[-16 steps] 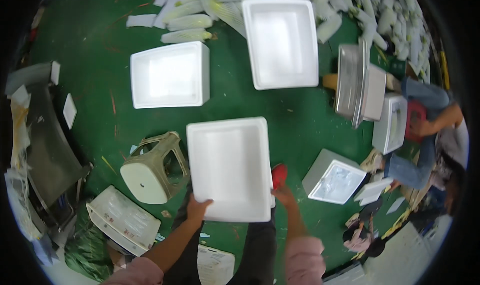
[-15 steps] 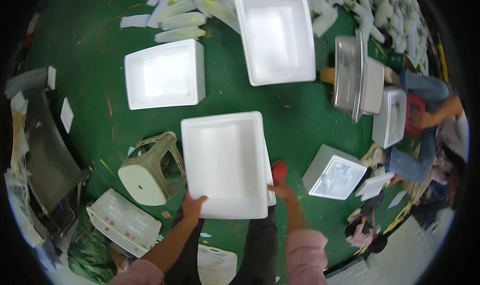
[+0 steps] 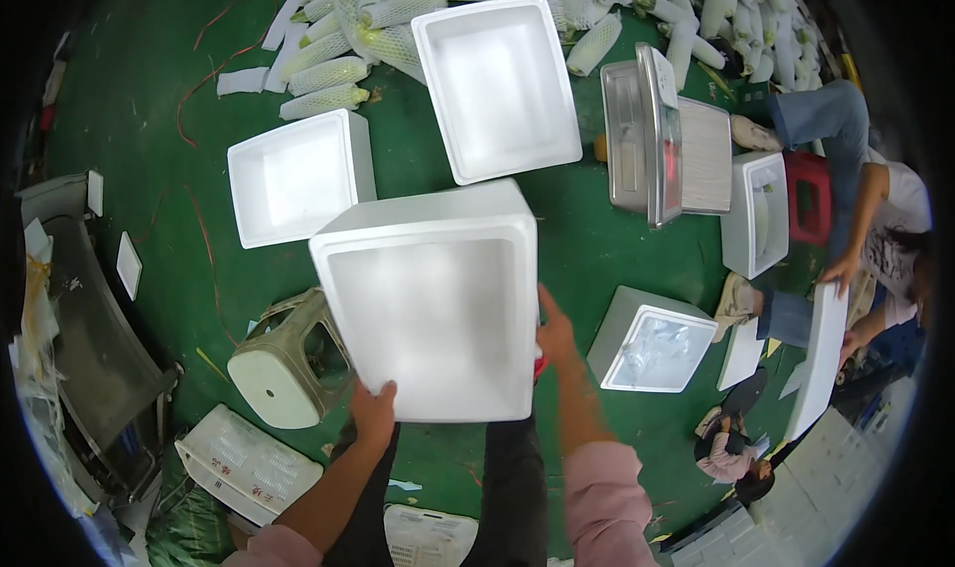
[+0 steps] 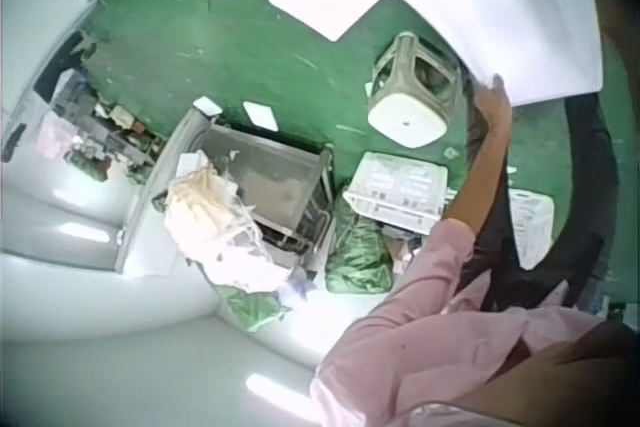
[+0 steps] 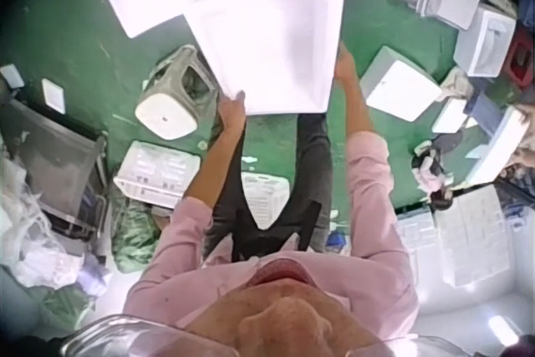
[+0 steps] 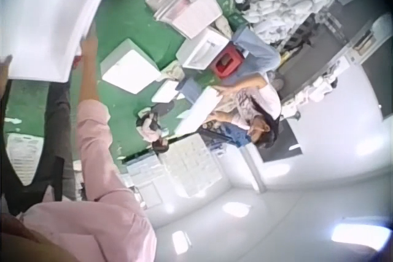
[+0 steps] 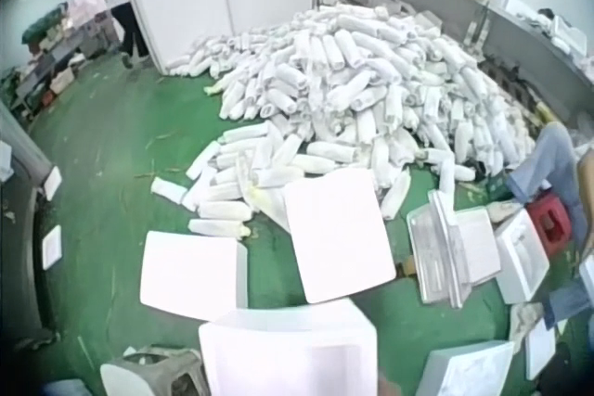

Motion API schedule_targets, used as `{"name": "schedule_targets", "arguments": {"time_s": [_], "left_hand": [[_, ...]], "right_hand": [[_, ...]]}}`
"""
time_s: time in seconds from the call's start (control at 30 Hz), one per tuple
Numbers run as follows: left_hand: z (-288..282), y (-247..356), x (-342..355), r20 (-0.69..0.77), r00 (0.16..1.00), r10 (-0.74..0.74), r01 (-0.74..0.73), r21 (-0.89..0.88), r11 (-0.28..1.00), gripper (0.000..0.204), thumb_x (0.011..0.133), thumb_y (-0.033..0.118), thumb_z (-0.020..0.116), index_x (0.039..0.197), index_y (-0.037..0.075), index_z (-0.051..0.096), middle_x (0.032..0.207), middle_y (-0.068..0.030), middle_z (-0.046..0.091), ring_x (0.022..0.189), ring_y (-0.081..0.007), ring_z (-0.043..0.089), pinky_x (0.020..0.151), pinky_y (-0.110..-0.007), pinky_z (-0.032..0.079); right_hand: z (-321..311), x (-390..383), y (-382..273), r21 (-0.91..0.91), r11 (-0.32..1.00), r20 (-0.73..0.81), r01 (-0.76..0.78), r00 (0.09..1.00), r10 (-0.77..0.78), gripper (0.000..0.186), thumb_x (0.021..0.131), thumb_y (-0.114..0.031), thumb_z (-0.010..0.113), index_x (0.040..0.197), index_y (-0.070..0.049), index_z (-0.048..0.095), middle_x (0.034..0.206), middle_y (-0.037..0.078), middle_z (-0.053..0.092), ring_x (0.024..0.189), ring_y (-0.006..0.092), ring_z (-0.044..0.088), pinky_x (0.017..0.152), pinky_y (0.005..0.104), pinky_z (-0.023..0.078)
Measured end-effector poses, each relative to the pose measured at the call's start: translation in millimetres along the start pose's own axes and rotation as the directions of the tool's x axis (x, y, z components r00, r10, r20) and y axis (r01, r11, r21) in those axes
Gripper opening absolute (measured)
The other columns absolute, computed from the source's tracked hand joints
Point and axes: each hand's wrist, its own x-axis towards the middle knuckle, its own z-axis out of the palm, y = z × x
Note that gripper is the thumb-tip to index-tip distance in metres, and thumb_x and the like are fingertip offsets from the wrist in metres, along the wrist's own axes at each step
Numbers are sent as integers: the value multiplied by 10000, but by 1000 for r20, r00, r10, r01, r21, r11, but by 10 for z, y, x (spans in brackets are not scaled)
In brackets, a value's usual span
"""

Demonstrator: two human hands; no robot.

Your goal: The person places ears of corn into a white foam container on a digital scale, then adds cold packs from a basket and closes the container with a lid.

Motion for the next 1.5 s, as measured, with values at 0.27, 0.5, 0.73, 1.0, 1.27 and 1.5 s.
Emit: {"name": "schedule_targets", "arguments": {"time_s": [0.27, 0.5, 0.73, 1.0, 1.27, 1.5], "left_hand": [[487, -33, -128, 480, 830, -283, 135, 320, 938, 634, 704, 390, 705, 1150, 1, 480, 972, -177, 632, 882, -297, 621, 768, -359, 480], [121, -124, 1095, 395, 908, -141, 225, -174, 959, 421, 857, 371, 568, 1149, 68, 538, 1001, -26, 592, 891, -134, 565, 716, -279, 478], [-114, 326, 3288, 243, 887, -393, 462, -428, 777, 624, 783, 430, 624, 1204, 18, 419, 1021, -226, 534, 801, -322, 584, 609, -386, 538], [-368, 761, 2520, -128, 986, -108, 26, -518, 855, 296, 751, 80, 582, 1009, -52, 522, 856, -104, 587, 673, -194, 592, 516, -282, 516], [74, 2315, 2110, 30, 876, 482, -472, 258, 843, 431, 744, 241, 670, 1065, -16, 542, 812, -132, 655, 716, -249, 628, 683, -357, 489], [-255, 1894, 1991, 386, 702, 599, -653, 11, 758, 248, 890, 208, 540, 1015, 3, 601, 933, -99, 617, 834, -175, 555, 792, -305, 447]], "right_hand": [[-735, -318, -199, 471, 763, 33, -443, 873, 486, 663, 876, -588, 348, 1369, -145, 355, 1340, 143, 411, 1250, 274, 361, 994, 508, 244], [-579, -898, -286, 299, 936, -193, -187, 948, 251, 625, 900, -483, 403, 1397, -120, 296, 1384, 159, 354, 1294, 273, 316, 1021, 446, 247], [-216, -1395, -221, 405, 913, -588, -42, 753, 296, 434, 900, -169, 513, 1283, 10, 415, 1143, 103, 544, 994, 163, 519, 787, 259, 417], [224, -2849, -216, 602, 647, -338, -468, 585, 738, 360, 869, -244, 552, 1142, -10, 536, 976, 86, 616, 828, 151, 591, 597, 276, 460], [341, -3111, -556, 293, 797, -247, -528, 764, 597, 358, 833, -259, 578, 1048, 26, 607, 979, 123, 644, 891, 198, 597, 797, 312, 461], [-9, -3220, -346, 508, 805, -314, -305, 805, 503, 323, 837, -304, 584, 1018, -41, 637, 939, 84, 654, 876, 163, 601, 799, 296, 456]]}}
